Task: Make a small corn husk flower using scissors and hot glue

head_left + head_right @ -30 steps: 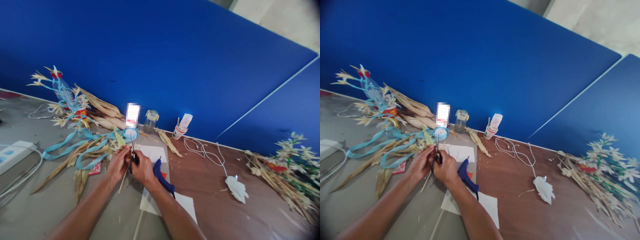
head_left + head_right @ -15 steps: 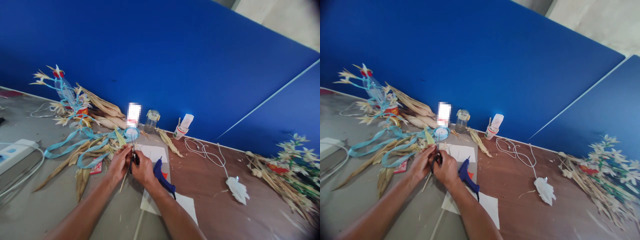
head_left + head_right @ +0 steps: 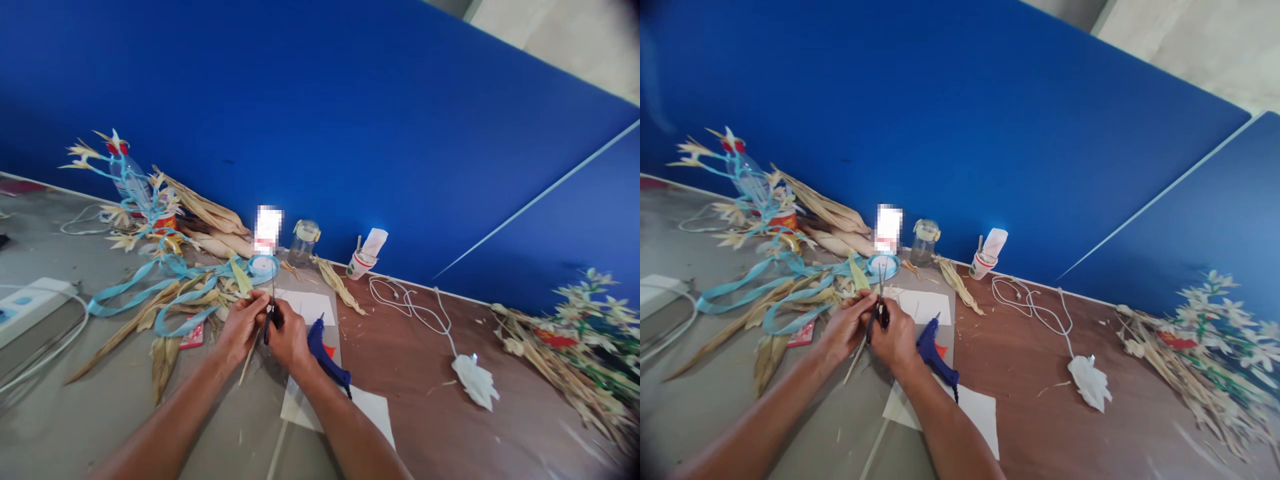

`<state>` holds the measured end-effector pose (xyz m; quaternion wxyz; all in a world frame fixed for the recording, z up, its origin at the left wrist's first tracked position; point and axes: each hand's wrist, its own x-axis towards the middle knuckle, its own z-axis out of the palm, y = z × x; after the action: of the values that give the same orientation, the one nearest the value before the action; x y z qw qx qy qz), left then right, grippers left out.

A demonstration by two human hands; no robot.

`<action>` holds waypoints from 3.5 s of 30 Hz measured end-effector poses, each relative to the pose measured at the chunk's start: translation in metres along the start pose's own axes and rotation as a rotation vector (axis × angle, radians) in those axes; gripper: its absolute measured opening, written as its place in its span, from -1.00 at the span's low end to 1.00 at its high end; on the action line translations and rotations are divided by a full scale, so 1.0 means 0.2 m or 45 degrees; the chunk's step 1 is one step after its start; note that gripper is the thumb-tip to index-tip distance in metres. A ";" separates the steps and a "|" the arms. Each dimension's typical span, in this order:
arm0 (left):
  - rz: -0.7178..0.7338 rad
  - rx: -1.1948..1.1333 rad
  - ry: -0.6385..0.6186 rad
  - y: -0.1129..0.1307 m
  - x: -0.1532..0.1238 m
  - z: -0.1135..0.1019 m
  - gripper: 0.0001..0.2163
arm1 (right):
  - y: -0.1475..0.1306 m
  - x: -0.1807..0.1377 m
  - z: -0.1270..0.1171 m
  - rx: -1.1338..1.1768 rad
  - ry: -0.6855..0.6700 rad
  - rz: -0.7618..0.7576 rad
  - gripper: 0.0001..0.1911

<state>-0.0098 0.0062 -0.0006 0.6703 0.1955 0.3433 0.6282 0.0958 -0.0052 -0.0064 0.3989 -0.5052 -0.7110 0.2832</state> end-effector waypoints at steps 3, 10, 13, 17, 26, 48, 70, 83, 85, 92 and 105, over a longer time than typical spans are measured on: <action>-0.006 0.004 -0.013 0.00 0.00 0.00 -0.79 | -0.01 0.00 -0.01 0.036 -0.006 -0.001 -0.73; 0.011 0.002 0.025 0.00 0.00 0.02 -0.79 | 0.00 0.00 -0.01 0.045 -0.006 -0.014 -0.73; 0.017 -0.020 0.012 0.00 0.00 0.02 -0.78 | 0.01 0.01 -0.01 0.030 -0.005 -0.012 -0.74; 0.006 -0.048 0.009 -0.01 0.01 0.00 -0.78 | 0.02 0.01 -0.01 0.009 0.031 0.001 -0.75; 0.042 -0.035 0.070 0.00 0.00 0.01 -0.76 | -0.01 -0.01 0.00 -0.004 -0.020 0.045 -0.69; 0.063 -0.026 0.055 0.01 0.00 0.02 -0.78 | 0.00 -0.01 0.00 -0.059 -0.013 -0.001 -0.71; 0.215 0.408 0.078 -0.03 0.02 -0.02 -0.79 | 0.05 0.10 -0.08 -0.330 -0.108 0.302 -0.73; 0.372 0.820 0.028 0.00 -0.01 0.01 -0.79 | 0.01 0.08 -0.11 -0.986 -0.364 0.253 -0.63; 0.394 0.889 0.007 0.00 0.00 0.00 -0.80 | 0.00 0.07 -0.11 -1.033 -0.389 0.212 -0.68; 0.353 1.033 -0.008 -0.03 0.01 -0.02 -0.76 | 0.01 0.09 -0.13 -1.123 -0.465 0.229 -0.70; 0.301 0.909 -0.015 -0.04 0.02 -0.02 -0.77 | -0.01 0.07 -0.09 -0.943 -0.433 0.158 -0.72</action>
<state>-0.0069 0.0082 -0.0089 0.4847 0.4587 0.5121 0.5408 0.1078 0.0066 0.0094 0.0490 -0.6027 -0.7887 0.1110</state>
